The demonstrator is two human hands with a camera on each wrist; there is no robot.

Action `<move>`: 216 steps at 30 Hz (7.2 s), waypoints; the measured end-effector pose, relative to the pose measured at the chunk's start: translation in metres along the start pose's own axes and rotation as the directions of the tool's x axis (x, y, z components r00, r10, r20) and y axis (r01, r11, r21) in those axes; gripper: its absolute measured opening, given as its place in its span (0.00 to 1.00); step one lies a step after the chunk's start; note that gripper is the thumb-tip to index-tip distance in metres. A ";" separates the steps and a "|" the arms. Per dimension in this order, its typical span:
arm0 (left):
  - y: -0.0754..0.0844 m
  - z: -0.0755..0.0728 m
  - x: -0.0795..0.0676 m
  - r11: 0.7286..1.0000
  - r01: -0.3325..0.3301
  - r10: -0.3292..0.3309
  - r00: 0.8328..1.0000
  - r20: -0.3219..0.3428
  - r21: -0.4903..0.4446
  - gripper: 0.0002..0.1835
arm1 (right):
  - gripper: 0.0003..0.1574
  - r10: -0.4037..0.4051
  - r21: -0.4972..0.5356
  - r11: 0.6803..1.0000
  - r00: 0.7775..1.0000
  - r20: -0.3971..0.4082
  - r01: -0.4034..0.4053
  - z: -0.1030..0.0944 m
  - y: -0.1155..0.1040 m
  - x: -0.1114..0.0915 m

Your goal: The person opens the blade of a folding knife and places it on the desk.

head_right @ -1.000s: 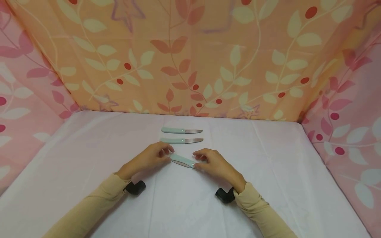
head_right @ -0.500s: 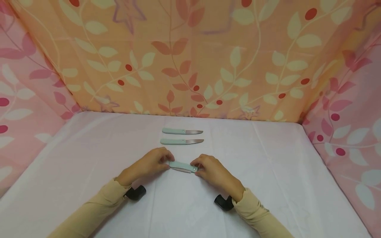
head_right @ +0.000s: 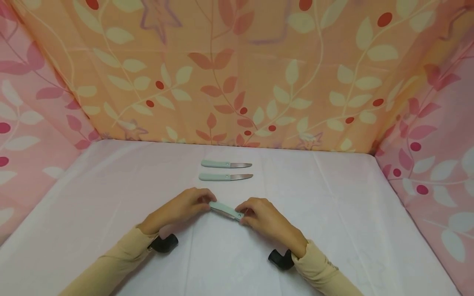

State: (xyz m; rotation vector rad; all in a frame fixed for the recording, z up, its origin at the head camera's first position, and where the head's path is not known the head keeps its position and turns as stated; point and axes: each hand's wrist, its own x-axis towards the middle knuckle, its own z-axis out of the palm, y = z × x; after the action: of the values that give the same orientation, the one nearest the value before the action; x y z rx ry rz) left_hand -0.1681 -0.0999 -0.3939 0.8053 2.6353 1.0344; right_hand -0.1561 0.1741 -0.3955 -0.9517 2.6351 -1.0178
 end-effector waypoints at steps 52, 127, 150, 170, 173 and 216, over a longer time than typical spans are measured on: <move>0.021 0.012 -0.023 0.937 0.078 -0.097 0.994 -0.040 -0.340 0.09 | 0.10 -0.007 0.082 0.997 1.000 -0.004 0.008 -0.010 -0.013 -0.020; 0.038 0.028 -0.027 0.945 0.077 -0.052 0.995 0.088 -0.317 0.07 | 0.03 0.124 0.134 0.985 0.985 -0.117 -0.108 0.002 -0.033 -0.020; 0.038 0.034 -0.028 0.945 0.035 -0.018 0.998 0.057 -0.325 0.07 | 0.10 0.125 0.187 0.976 0.990 -0.064 -0.111 0.002 -0.037 -0.020; 0.041 0.033 -0.029 0.934 -0.004 0.062 0.986 0.152 -0.357 0.08 | 0.13 0.018 0.208 0.978 0.999 -0.046 -0.008 0.006 -0.036 -0.021; 0.041 0.034 -0.030 0.935 0.000 0.061 0.985 0.162 -0.354 0.08 | 0.13 0.022 0.203 0.979 0.999 -0.046 -0.012 0.006 -0.037 -0.021; 0.021 0.024 -0.024 0.898 0.046 -0.072 0.996 -0.044 -0.437 0.08 | 0.09 0.158 0.387 0.915 0.984 -0.085 -0.113 -0.022 -0.006 -0.019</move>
State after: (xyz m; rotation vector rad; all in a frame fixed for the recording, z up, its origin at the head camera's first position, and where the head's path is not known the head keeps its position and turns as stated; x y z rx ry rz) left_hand -0.1305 -0.0865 -0.3977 0.5937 2.3116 1.5725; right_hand -0.1461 0.1943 -0.3762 -0.6298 2.4100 -1.5134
